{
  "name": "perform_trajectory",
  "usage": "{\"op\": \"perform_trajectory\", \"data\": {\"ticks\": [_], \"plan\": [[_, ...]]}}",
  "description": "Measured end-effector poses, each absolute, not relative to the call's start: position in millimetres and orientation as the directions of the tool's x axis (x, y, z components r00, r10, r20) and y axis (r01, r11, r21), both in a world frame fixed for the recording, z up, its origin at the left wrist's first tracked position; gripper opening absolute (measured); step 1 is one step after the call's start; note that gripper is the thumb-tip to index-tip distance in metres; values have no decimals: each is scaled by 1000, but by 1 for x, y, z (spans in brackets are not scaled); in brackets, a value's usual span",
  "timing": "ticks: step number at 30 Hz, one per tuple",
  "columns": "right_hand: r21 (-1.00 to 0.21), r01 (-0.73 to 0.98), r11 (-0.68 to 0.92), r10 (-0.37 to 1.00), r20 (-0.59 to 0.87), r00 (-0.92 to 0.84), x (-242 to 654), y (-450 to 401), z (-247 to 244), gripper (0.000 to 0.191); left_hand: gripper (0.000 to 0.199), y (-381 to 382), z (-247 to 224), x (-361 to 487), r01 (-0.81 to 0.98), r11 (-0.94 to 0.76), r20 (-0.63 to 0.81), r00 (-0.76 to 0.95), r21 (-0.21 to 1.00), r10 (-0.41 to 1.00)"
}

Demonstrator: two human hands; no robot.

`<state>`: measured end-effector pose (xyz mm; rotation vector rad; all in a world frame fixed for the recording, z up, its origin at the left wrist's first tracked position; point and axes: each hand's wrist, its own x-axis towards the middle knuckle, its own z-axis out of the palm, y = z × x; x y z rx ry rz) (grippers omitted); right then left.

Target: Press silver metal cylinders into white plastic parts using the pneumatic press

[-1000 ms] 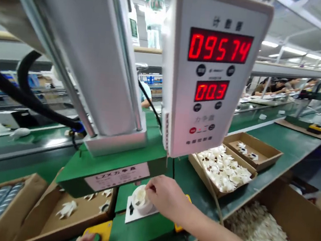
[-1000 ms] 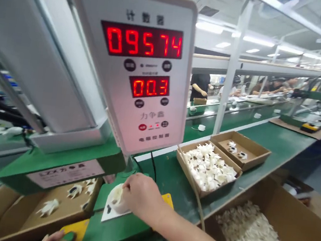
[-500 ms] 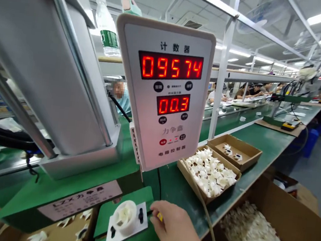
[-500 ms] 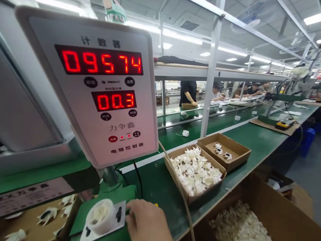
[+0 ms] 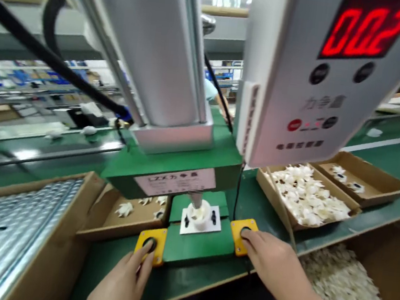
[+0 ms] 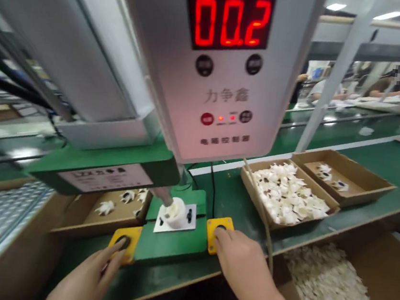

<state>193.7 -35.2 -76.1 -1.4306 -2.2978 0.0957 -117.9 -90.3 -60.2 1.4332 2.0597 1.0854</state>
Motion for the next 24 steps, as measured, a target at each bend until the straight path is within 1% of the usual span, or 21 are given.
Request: {"op": "perform_trajectory", "data": {"ticks": [1, 3, 5, 6, 7, 9, 10, 11, 12, 13, 15, 16, 18, 20, 24], "plan": [[-308, 830, 464, 871, 330, -364, 195, -35, -77, 22, 30, -91, -60, -117, 618, 197, 90, -401, 761, 912], [-405, 799, 444, 887, 325, -327, 197, -35, -76, 22, 28, -91, -58, -115, 631, 238, 67, -419, 739, 905], [-537, 742, 402, 914, 278, -294, 197, -34, -71, 23, 26, -90, -56, -114, 584, 251, 38, -436, 772, 899], [-604, 705, 371, 929, 242, -280, 196, -33, -67, 24, 28, -90, -54, -112, 530, 249, 18, -448, 811, 894], [-665, 667, 335, 941, 208, -266, 194, -32, -62, 25, 31, -89, -52, -110, 439, 242, -13, -462, 865, 887], [-773, 579, 261, 960, 148, -236, 186, -27, -50, 31, 39, -89, -48, -103, 156, 208, -110, -480, 966, 870], [-827, 515, 225, 966, 120, -230, 180, -23, -43, 34, 40, -88, -46, -99, -4, 185, -165, -469, 983, 868], [-883, 428, 193, 967, 98, -233, 173, -18, -36, 38, 39, -87, -44, -94, -144, 164, -212, -442, 976, 872], [-933, 321, 162, 966, 83, -247, 164, -12, -27, 42, 37, -86, -42, -88, -251, 152, -246, -402, 956, 882], [-970, 201, 138, 959, 80, -272, 154, -6, -19, 46, 34, -85, -40, -82, -318, 146, -263, -364, 937, 893], [-993, -27, 118, 934, 120, -335, 131, 7, -3, 49, 31, -83, -37, -72, -370, 153, -276, -306, 916, 911], [-986, -115, 120, 915, 155, -371, 119, 13, 4, 47, 31, -83, -36, -67, -373, 165, -283, -290, 913, 914], [-966, -237, 100, 873, 200, -445, 97, 25, 12, 36, 35, -85, -35, -61, -361, 195, -304, -274, 912, 912], [-949, -313, 28, 839, 192, -510, 82, 33, 13, 30, 41, -88, -34, -59, -343, 220, -324, -282, 913, 903], [-914, -371, -165, 814, 86, -574, 81, 34, 1, 33, 56, -88, -32, -63, -347, 258, -370, -314, 902, 874]]}}
